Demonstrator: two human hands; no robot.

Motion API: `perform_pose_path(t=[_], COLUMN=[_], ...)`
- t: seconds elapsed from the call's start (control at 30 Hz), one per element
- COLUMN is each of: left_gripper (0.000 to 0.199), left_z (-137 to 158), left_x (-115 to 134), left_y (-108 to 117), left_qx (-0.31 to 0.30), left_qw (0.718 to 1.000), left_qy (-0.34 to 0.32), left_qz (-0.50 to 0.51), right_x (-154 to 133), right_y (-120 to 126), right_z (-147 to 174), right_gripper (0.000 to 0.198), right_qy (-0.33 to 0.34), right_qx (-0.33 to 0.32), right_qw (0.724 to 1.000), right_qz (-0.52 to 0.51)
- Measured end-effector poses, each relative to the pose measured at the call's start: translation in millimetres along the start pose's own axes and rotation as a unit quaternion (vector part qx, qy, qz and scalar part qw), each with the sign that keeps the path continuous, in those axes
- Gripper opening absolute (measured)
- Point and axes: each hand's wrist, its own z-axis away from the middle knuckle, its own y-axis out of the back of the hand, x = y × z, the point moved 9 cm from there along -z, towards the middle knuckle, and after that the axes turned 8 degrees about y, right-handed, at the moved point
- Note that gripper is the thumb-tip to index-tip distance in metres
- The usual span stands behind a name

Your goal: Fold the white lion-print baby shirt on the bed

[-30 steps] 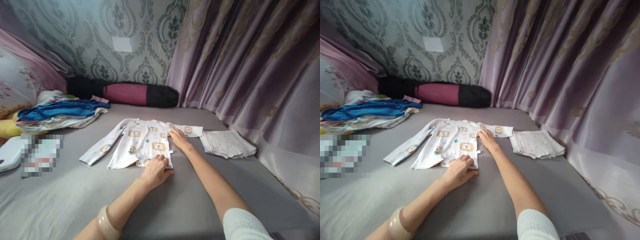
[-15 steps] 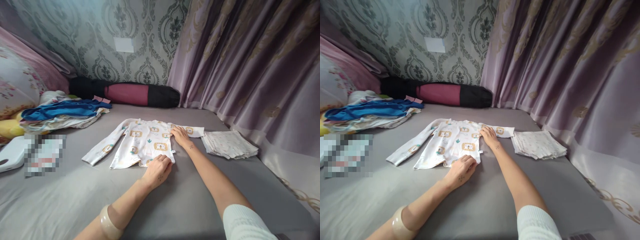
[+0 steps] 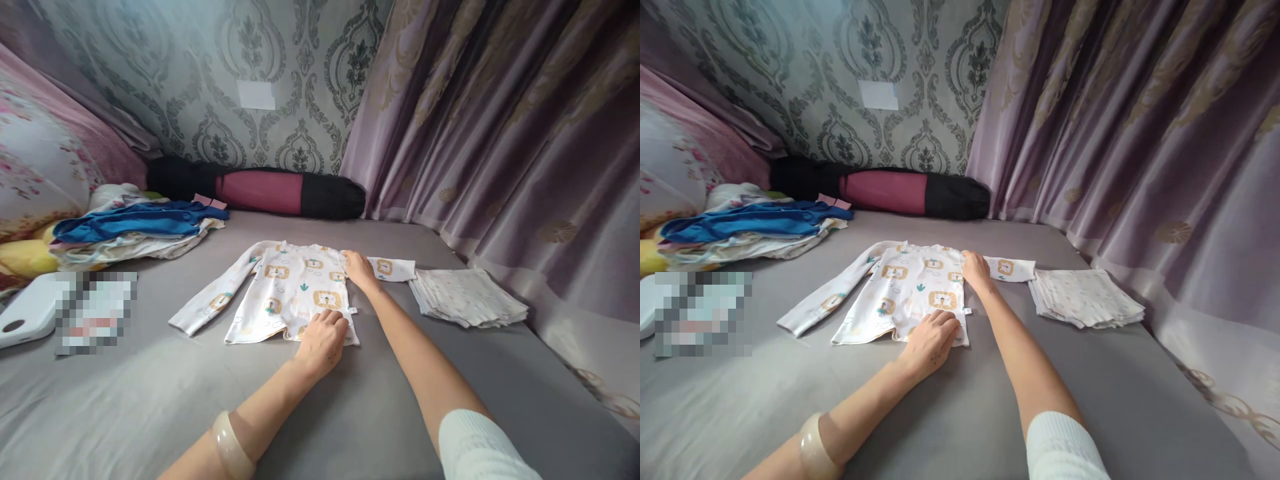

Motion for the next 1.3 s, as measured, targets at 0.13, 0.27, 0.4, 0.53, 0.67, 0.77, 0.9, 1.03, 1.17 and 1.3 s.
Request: perform_pose_path(t=[0.13,0.27,0.4,0.53,0.67,0.77,0.9,1.03,1.17,1.3], left_gripper=[0.028,0.02,0.038,0.048,0.05,0.05,0.049,0.05,0.05,0.051], left_z=[-13,-16,-15,-18,-19,-18,-18,-18,-17,-17], left_x=[-1,0,-5,-12,-12,-12,-12,-12,-11,-11], left_y=[1,-3,-9,-22,-26,-24,-24,-24,-23,-23], left_qx=[-0.029,-0.023,0.012,-0.014,-0.033,-0.026,-0.02,-0.024,-0.023,-0.025], left_qw=[0.999,0.999,1.0,1.0,0.999,0.999,1.0,1.0,1.0,0.999], left_qy=[0.029,0.026,0.015,0.023,0.024,0.025,0.022,0.019,0.02,0.018], left_qz=[-0.027,-0.035,-0.009,0.004,0.0,0.004,0.005,0.001,-0.002,-0.009], right_x=[25,34,36,36,36,36,36,30,23,24], right_y=[-1,-9,-17,-18,-19,-22,-21,-16,-19,-22], right_z=[-33,-52,-58,-60,-68,-74,-74,-64,-47,-34], right_gripper=[0.038,0.035,0.025,0.019,0.022,0.018,0.009,0.02,0.03,0.035], right_qy=[-0.016,-0.006,-0.008,-0.006,0.001,0.003,-0.001,-0.003,-0.019,-0.042], right_qx=[-0.024,-0.047,-0.06,-0.068,-0.094,-0.136,-0.155,-0.083,0.002,0.041], right_qw=[1.0,0.999,0.998,0.998,0.996,0.991,0.988,0.996,0.999,0.996], right_qz=[-0.006,-0.009,-0.007,-0.005,-0.01,-0.016,-0.004,0.024,0.05,0.06])
